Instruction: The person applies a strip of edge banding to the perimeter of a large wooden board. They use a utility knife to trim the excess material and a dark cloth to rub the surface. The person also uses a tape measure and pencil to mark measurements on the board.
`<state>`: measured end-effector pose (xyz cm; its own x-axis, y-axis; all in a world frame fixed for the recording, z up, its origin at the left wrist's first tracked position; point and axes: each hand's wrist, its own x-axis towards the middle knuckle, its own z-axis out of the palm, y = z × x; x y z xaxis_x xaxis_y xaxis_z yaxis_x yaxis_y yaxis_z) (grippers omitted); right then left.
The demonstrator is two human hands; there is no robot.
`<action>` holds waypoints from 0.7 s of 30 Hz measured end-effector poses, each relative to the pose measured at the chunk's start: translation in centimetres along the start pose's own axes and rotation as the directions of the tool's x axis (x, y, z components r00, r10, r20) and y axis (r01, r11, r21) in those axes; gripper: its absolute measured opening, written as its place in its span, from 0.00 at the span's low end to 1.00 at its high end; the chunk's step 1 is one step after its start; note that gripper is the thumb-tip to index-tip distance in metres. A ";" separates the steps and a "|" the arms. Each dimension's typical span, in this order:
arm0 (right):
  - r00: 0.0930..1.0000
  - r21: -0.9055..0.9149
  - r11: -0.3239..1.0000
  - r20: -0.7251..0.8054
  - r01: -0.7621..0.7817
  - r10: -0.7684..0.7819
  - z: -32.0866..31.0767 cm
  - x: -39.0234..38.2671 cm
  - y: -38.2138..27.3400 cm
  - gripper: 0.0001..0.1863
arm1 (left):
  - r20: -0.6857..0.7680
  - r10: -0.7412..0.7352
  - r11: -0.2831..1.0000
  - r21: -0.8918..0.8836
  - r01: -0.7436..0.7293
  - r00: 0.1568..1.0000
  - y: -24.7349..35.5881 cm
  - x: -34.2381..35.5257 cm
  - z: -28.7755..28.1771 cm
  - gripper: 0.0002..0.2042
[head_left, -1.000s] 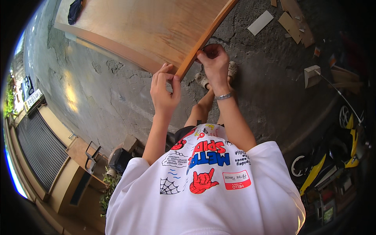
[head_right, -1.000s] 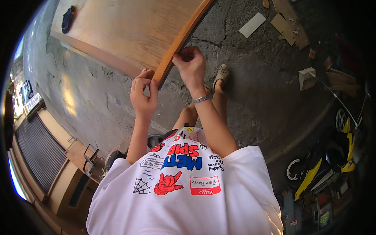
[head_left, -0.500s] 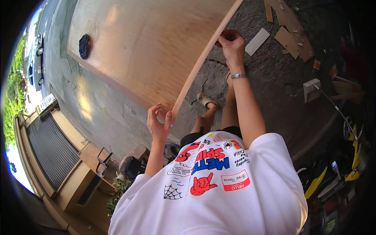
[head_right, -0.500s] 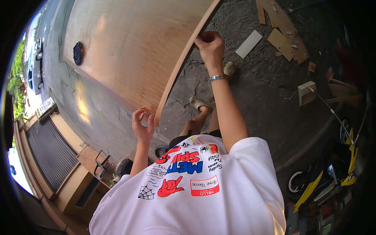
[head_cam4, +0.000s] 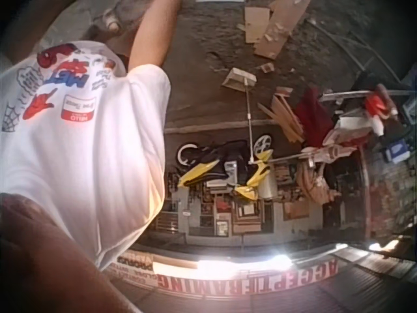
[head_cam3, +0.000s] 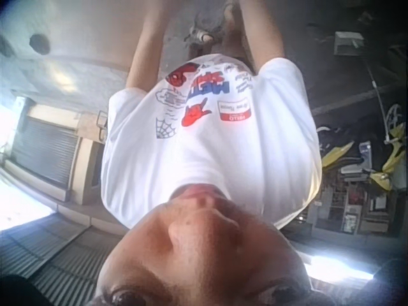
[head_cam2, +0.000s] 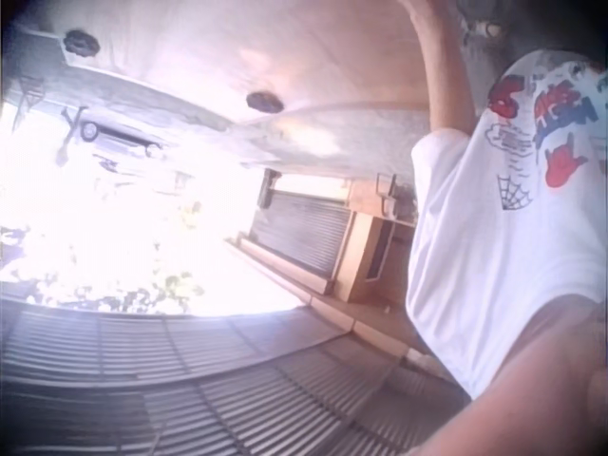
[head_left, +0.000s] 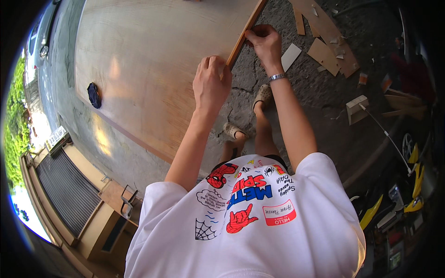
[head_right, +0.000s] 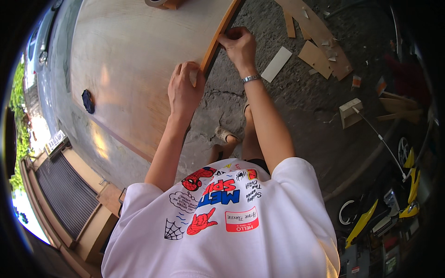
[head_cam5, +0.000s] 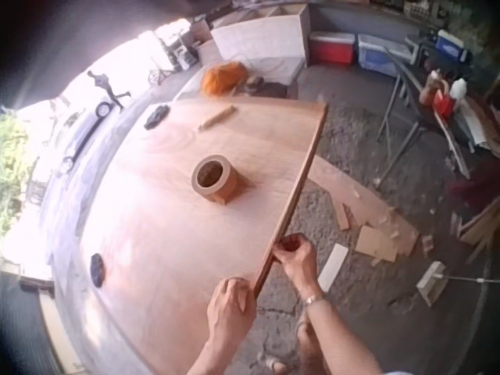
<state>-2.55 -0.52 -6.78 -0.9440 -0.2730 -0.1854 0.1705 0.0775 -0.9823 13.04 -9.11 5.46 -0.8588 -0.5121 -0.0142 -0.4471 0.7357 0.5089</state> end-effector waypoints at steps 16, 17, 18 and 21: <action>0.998 0.025 0.999 -0.058 -0.026 0.027 -4.8 18.4 -5.7 0.14 | 0.010 0.051 0.998 -0.034 -0.051 0.999 -0.6 1.5 -0.7 0.04; 0.997 0.033 0.999 -0.066 -0.038 0.040 -5.0 19.5 -6.0 0.14 | 0.019 0.045 0.998 -0.038 -0.044 0.999 -0.6 1.4 -0.8 0.04; 0.995 0.038 0.998 -0.077 -0.054 0.056 -5.2 20.5 -6.2 0.14 | 0.031 0.038 0.998 -0.044 -0.036 0.999 -0.6 1.4 -0.9 0.04; 0.993 0.063 0.994 -0.066 -0.091 0.095 -6.7 23.6 -6.5 0.14 | 0.076 0.002 0.999 -0.045 0.001 0.997 -0.2 0.7 -1.5 0.05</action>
<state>-27.82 -1.05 -4.55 -0.9401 -0.2007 -0.2756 0.2730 0.0411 -0.9611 12.88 -10.33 6.63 -0.8763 -0.4753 -0.0789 -0.4366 0.7142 0.5472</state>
